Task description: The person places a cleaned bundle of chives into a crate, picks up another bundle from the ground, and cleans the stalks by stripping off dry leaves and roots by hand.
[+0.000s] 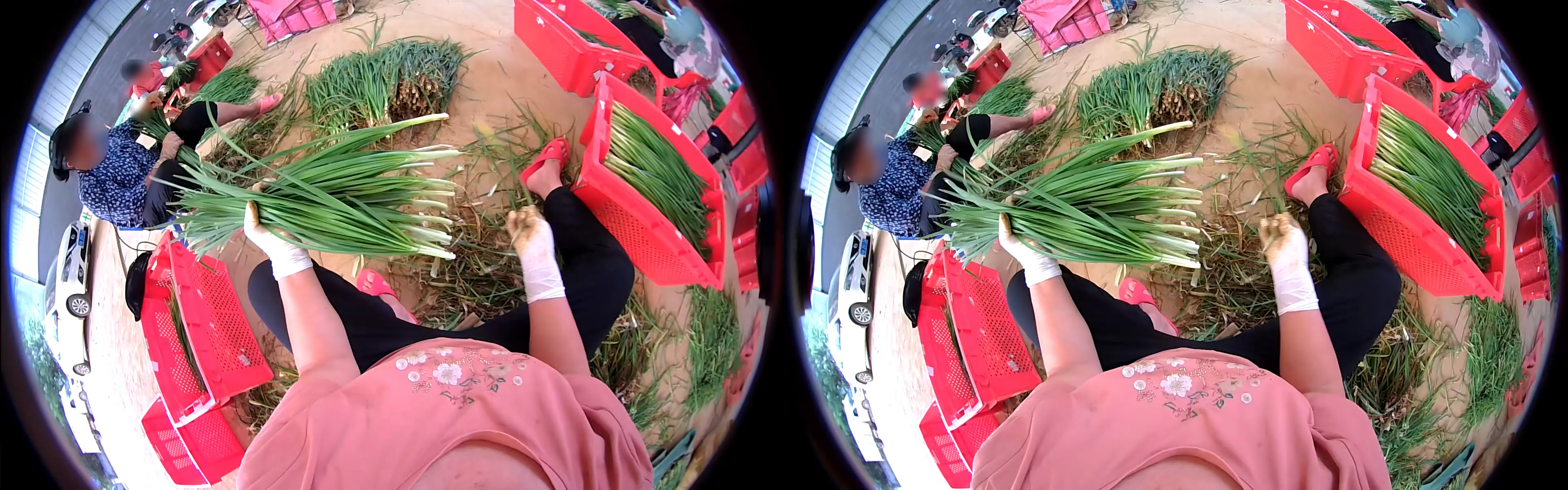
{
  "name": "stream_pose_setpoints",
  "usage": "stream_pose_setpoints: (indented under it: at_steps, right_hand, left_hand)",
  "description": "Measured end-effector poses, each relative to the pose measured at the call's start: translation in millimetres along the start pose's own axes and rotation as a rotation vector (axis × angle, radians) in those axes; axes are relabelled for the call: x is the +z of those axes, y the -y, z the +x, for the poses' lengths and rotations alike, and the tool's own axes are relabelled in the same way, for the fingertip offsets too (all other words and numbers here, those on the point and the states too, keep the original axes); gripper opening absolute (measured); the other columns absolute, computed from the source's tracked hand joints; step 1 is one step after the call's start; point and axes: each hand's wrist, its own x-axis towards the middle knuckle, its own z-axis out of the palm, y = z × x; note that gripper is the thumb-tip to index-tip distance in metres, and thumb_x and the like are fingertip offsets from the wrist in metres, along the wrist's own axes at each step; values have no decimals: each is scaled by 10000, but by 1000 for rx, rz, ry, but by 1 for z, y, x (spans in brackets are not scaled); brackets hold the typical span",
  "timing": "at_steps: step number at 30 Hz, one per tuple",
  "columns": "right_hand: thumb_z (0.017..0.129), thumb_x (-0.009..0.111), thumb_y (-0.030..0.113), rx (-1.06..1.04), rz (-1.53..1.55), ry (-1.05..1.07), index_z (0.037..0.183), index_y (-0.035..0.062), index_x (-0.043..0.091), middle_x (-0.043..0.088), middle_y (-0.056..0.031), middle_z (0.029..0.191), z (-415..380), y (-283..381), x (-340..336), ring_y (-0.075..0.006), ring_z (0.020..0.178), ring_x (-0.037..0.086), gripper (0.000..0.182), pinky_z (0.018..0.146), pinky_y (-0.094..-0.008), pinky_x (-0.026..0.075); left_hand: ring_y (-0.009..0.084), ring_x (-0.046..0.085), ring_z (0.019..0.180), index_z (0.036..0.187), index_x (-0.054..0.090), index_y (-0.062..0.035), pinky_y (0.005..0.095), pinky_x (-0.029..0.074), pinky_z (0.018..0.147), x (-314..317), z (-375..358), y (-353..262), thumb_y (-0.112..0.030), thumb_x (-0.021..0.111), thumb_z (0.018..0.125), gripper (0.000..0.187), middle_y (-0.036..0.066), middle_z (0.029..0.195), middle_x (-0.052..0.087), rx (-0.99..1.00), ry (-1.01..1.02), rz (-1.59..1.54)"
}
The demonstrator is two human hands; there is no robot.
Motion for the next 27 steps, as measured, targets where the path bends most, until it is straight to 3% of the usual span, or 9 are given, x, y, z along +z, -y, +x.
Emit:
stream_pose_setpoints:
  at_steps: [2, 3, 6, 9, 14, 19, 22, 23, 27]
  right_hand:
    - [846, 532, 55, -261, -311, -361, 874, 53, 517, 511, -19, 667, 14, 35, -17, -143, 559, 510, 31, 683, -337, 515]
    - [826, 578, 78, -280, -1056, -542, 1031, 34, 520, 555, -27, 728, 8, 45, -11, -155, 626, 551, 218, 671, -318, 502]
    - [783, 651, 146, -573, -1813, -212, 1138, 8, 518, 603, -109, 875, -13, 16, 17, -203, 799, 582, 404, 731, -307, 481]
    - [708, 726, 243, -159, -1372, 426, 1093, 27, 565, 556, -190, 1063, -48, -25, 76, -314, 981, 532, 470, 865, -370, 430]
    - [616, 778, 385, -884, -1793, 618, 1325, 121, 343, 347, -171, 1333, -66, -36, 152, -371, 1236, 300, 873, 1024, -489, 227]
    - [553, 800, 457, -619, -1891, 663, 1337, 106, 315, 282, -160, 1388, -40, -51, 170, -351, 1289, 253, 986, 1048, -477, 211]
    - [697, 753, 276, -936, -1359, 494, 1098, 38, 558, 532, -148, 1153, -49, -46, 165, -298, 1080, 490, 505, 926, -385, 390]
    - [765, 691, 164, -619, -1012, 393, 953, 18, 624, 615, -106, 965, -59, -49, 158, -237, 892, 573, 247, 850, -329, 430]
    - [850, 588, 190, -47, -1387, 480, 988, -25, 628, 654, -112, 870, -69, -50, 142, -142, 818, 586, 259, 779, -264, 444]
  left_hand:
    - [249, 569, 913, 950, 593, -36, 402, 472, 846, -6, 5, -3, -284, 546, 836, 277, 95, 968, 602, 57, 52, 19]
    - [242, 564, 912, 943, 591, -46, 399, 472, 839, -10, 7, -5, -279, 546, 836, 260, 77, 963, 600, 41, 39, -18]
    - [224, 558, 903, 924, 585, -68, 388, 474, 814, -13, 11, -5, -279, 544, 835, 233, 61, 947, 590, 67, -9, 33]
    - [227, 559, 901, 915, 586, -73, 387, 473, 818, -3, 6, -3, -282, 547, 829, 229, 65, 951, 589, 42, -14, 10]
    - [228, 521, 944, 934, 525, -42, 378, 441, 859, 48, 6, -1, -218, 571, 763, 250, 81, 918, 564, -85, 73, 34]
    - [237, 612, 751, 955, 583, 29, 344, 515, 702, 113, 27, 13, -135, 578, 743, 268, 139, 874, 629, -437, 235, 273]
    - [236, 618, 712, 960, 580, 18, 352, 524, 661, 135, 39, 27, -110, 594, 719, 274, 126, 842, 632, -455, 252, 299]
    - [236, 618, 712, 960, 580, 18, 352, 524, 661, 141, 38, 26, -110, 594, 719, 274, 126, 842, 632, -455, 254, 301]
    - [264, 613, 740, 960, 572, 17, 375, 529, 693, 156, 27, 25, -137, 601, 726, 282, 141, 867, 624, -357, 340, 122]
